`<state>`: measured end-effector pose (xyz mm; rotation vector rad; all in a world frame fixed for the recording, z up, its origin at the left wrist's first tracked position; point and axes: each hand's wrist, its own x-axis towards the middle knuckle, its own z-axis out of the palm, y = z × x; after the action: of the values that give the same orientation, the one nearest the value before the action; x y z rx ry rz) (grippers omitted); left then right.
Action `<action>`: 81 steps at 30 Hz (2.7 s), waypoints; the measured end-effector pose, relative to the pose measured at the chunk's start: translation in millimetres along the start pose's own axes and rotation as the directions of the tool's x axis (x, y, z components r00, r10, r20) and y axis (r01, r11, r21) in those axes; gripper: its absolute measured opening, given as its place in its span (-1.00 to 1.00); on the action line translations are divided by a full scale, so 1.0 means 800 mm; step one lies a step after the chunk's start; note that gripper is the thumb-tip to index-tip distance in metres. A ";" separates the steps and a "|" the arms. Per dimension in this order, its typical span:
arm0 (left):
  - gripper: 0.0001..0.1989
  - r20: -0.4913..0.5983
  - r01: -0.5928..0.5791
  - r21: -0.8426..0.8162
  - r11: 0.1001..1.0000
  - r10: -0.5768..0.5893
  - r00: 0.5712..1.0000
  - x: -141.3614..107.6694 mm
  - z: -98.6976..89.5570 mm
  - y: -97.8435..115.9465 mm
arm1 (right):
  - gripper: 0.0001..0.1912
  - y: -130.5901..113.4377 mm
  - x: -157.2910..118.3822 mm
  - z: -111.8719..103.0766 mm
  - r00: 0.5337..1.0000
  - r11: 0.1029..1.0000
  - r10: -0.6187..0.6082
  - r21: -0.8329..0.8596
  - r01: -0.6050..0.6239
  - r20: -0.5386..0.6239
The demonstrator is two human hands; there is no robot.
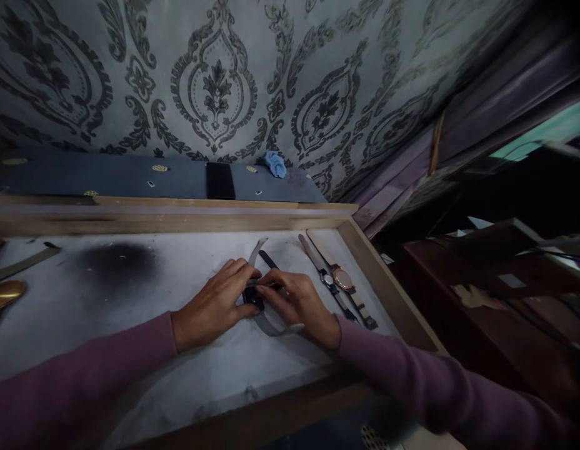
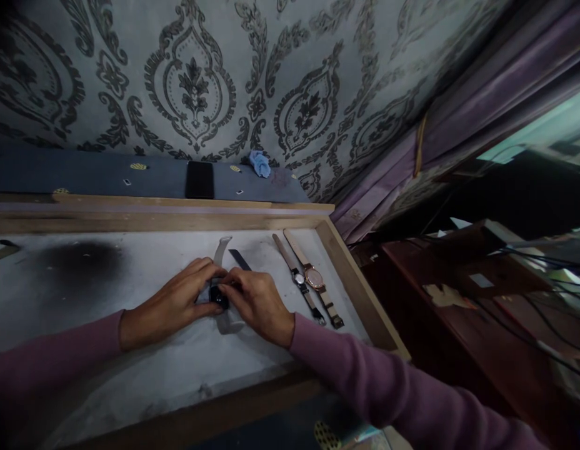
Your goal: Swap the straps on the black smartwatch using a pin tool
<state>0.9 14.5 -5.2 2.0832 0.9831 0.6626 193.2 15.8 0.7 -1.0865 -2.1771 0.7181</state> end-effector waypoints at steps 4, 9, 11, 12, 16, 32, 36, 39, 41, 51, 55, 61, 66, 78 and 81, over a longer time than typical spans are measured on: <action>-0.67 -0.008 -0.024 -0.005 1.000 0.024 1.000 0.000 0.002 -0.002 | -0.87 0.003 -0.001 0.003 1.000 1.000 0.020 0.020 -0.020 -0.023; -0.70 -0.015 -0.029 -0.009 1.000 0.029 0.999 0.000 0.002 -0.002 | -0.87 0.010 0.000 0.010 0.997 0.998 0.031 0.064 -0.027 -0.067; -0.70 -0.019 -0.023 -0.010 1.000 0.022 1.000 0.000 0.002 -0.001 | -0.86 0.011 0.001 0.011 0.997 0.996 0.036 0.088 -0.030 -0.068; -0.70 -0.019 -0.021 -0.011 1.000 0.021 1.000 0.000 0.001 0.000 | -0.86 0.011 0.001 0.010 0.997 0.995 0.044 0.096 -0.038 -0.063; -0.69 -0.009 -0.018 -0.012 1.000 0.018 1.000 -0.001 0.001 0.001 | -0.84 0.008 0.001 0.009 0.998 0.995 0.051 0.086 -0.047 -0.047; -0.74 -0.040 -0.051 -0.015 0.999 0.050 0.998 -0.001 0.004 -0.004 | -0.86 0.010 0.002 0.008 0.998 0.999 -0.044 0.020 0.045 -0.037; -0.74 -0.027 -0.042 -0.034 0.999 0.041 0.999 0.000 0.002 -0.003 | -0.88 0.011 0.002 0.008 0.999 1.000 -0.028 0.004 0.028 -0.021; -0.71 -0.019 -0.031 -0.024 0.999 0.031 0.999 0.000 0.001 -0.002 | -0.89 0.012 0.000 0.009 1.000 1.000 -0.002 0.021 0.002 -0.020; -0.71 -0.006 -0.025 -0.018 1.000 0.025 1.000 0.000 0.000 -0.002 | -0.88 0.012 0.000 0.009 1.000 1.000 0.008 0.028 -0.008 -0.017; -0.78 -0.022 -0.034 -0.035 0.999 0.034 0.999 0.000 0.002 -0.005 | -0.85 0.005 0.007 0.005 0.995 0.991 -0.099 -0.094 0.101 0.021; -0.75 0.000 -0.029 -0.019 0.999 0.029 1.000 0.001 0.002 -0.005 | -0.85 0.003 0.008 0.005 0.993 0.988 -0.111 -0.101 0.113 0.026; -0.76 0.006 -0.023 -0.010 1.000 0.024 1.000 0.001 0.000 -0.004 | -0.84 0.004 0.007 0.006 0.997 0.995 -0.070 -0.062 0.072 0.023; -0.75 0.009 -0.022 -0.014 1.000 0.022 1.000 0.001 0.000 -0.005 | -0.86 0.007 0.005 0.005 0.999 0.999 -0.030 -0.027 0.030 0.022; -0.73 0.020 -0.009 -0.014 1.000 0.009 1.000 0.001 -0.001 -0.004 | -0.83 0.015 0.001 0.008 0.997 0.989 0.070 0.133 -0.066 -0.027; -0.70 0.013 -0.016 -0.019 1.000 0.017 1.000 0.001 0.001 -0.006 | -0.83 0.015 0.001 0.008 0.998 0.991 0.057 0.121 -0.054 -0.022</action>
<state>-0.4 16.6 -9.2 2.0784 0.9498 0.6635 194.7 21.7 -11.6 -1.0913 -2.0607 0.8450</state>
